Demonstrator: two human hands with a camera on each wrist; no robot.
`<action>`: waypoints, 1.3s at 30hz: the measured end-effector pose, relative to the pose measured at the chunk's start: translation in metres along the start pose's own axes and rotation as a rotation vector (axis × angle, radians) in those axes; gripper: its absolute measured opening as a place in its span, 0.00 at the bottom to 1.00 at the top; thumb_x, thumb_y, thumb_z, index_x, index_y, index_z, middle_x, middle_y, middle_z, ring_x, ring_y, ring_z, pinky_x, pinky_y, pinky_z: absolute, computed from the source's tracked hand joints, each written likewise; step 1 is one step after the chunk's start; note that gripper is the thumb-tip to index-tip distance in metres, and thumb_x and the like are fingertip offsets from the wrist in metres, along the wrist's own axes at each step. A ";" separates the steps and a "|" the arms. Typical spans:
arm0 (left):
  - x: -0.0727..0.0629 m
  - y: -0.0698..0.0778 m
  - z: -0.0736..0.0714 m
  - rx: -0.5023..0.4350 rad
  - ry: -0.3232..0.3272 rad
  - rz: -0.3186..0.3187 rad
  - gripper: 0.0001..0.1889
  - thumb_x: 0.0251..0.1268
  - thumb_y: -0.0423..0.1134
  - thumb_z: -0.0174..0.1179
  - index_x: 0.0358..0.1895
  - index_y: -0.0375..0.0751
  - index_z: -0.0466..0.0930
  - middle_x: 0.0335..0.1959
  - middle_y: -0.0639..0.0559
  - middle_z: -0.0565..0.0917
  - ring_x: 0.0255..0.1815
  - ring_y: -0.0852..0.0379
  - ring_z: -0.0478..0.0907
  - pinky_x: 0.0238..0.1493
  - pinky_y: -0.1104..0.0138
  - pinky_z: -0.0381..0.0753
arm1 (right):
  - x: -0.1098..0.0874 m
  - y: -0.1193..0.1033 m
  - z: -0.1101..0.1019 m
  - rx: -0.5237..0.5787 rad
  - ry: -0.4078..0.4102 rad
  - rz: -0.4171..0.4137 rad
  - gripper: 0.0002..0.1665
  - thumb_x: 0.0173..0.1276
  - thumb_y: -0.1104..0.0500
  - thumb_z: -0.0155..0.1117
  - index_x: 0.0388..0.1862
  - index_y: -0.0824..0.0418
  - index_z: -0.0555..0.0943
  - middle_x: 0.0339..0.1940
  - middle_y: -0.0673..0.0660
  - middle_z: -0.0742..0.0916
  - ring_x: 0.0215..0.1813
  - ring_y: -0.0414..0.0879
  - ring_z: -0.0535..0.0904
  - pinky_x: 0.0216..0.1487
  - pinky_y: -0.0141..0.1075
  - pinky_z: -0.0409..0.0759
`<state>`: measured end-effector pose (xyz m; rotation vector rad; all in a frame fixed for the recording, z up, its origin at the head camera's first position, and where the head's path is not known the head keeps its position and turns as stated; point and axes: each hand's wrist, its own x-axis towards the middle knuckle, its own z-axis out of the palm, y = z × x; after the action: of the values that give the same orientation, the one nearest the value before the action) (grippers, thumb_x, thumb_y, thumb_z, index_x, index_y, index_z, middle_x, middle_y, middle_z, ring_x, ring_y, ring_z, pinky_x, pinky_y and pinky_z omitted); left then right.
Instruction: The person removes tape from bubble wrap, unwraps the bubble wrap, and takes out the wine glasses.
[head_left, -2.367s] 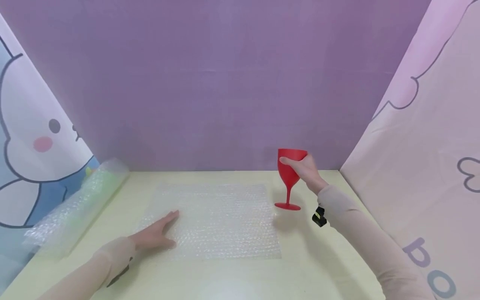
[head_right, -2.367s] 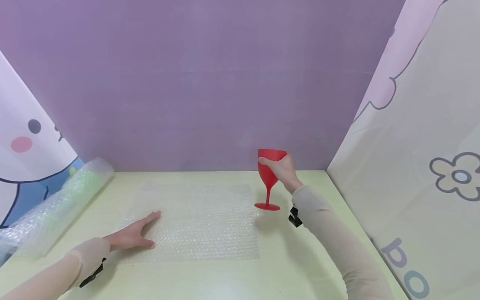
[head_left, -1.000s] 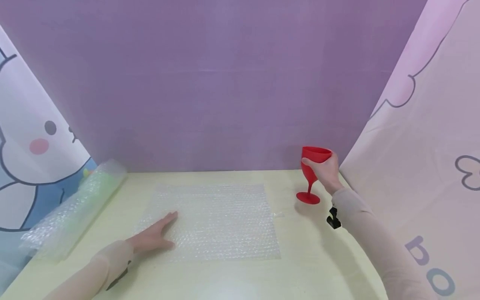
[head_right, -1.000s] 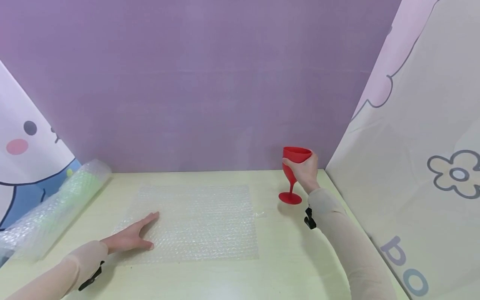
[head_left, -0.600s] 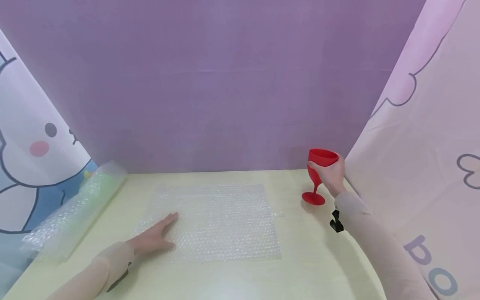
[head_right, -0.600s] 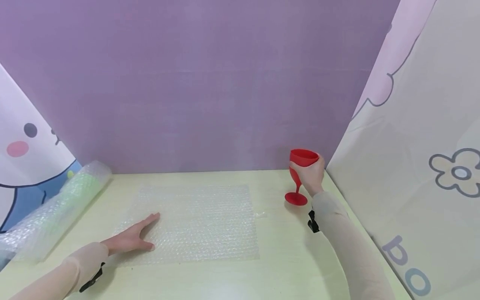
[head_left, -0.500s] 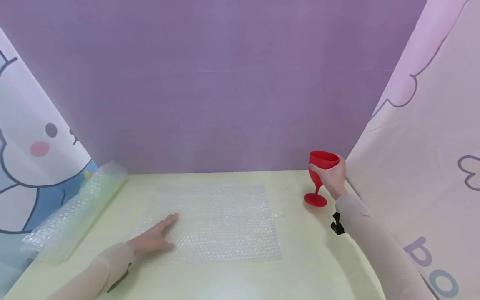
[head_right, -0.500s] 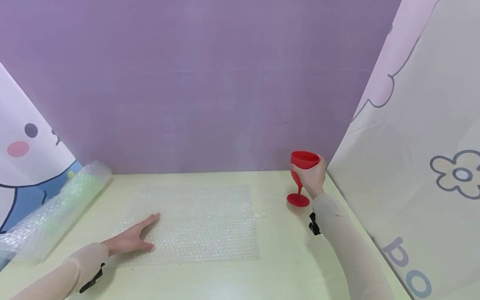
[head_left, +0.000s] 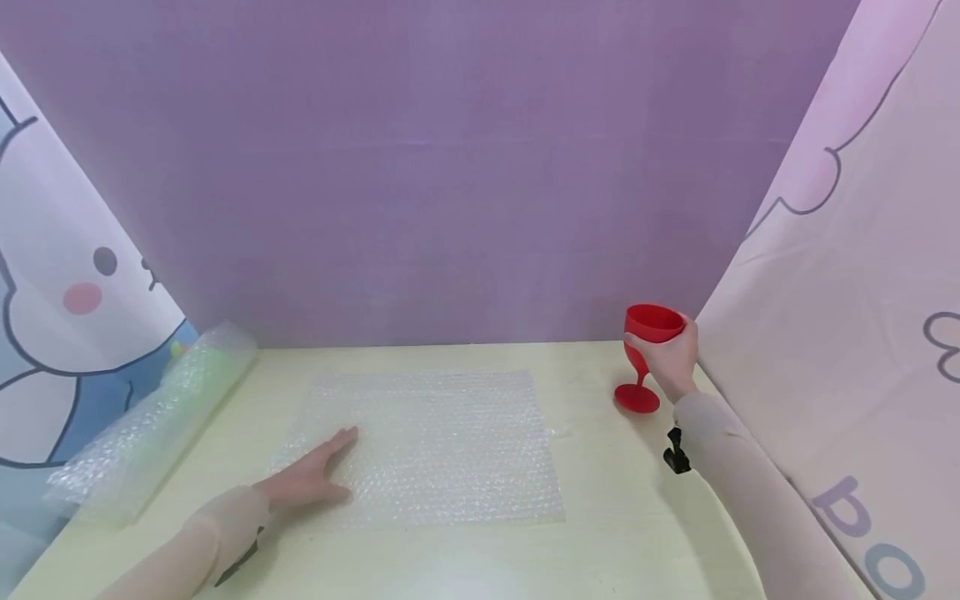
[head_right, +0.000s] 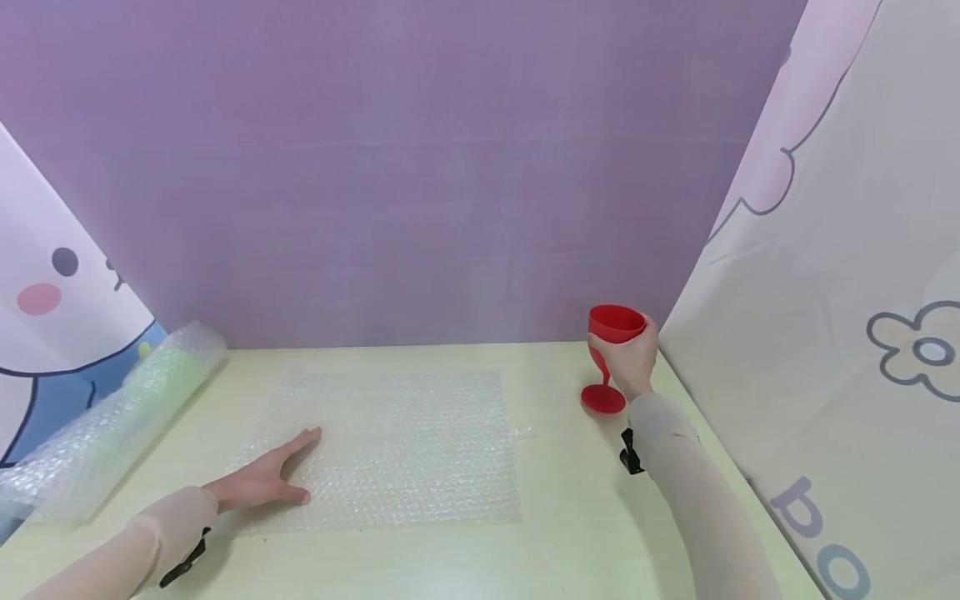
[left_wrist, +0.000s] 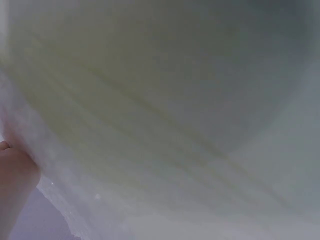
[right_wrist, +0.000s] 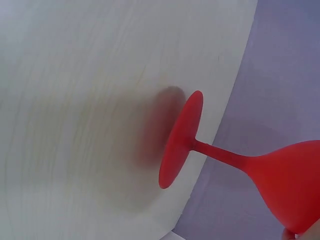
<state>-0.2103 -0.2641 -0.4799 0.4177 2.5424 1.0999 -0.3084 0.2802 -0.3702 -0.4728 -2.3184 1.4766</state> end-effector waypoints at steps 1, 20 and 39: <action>0.000 0.000 0.000 -0.001 0.000 -0.003 0.53 0.45 0.48 0.67 0.73 0.44 0.42 0.73 0.36 0.40 0.72 0.34 0.36 0.68 0.40 0.36 | 0.000 0.001 0.000 0.004 0.001 0.002 0.57 0.51 0.48 0.71 0.72 0.49 0.45 0.70 0.53 0.61 0.69 0.52 0.58 0.59 0.49 0.75; -0.003 0.002 0.002 0.011 -0.007 -0.001 0.53 0.46 0.49 0.67 0.73 0.43 0.41 0.74 0.37 0.40 0.72 0.35 0.36 0.68 0.41 0.36 | 0.002 0.019 -0.006 0.041 0.029 0.062 0.61 0.47 0.41 0.72 0.71 0.44 0.43 0.71 0.50 0.59 0.70 0.50 0.56 0.59 0.47 0.74; -0.011 0.013 -0.003 0.027 0.001 -0.034 0.52 0.48 0.47 0.66 0.73 0.43 0.41 0.73 0.36 0.40 0.72 0.35 0.36 0.68 0.41 0.36 | -0.003 0.022 0.001 0.052 0.035 0.041 0.62 0.45 0.42 0.73 0.70 0.41 0.43 0.71 0.48 0.60 0.69 0.50 0.57 0.59 0.46 0.75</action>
<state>-0.2002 -0.2617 -0.4668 0.3802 2.5582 1.0551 -0.3047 0.2866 -0.3907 -0.5310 -2.2503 1.5316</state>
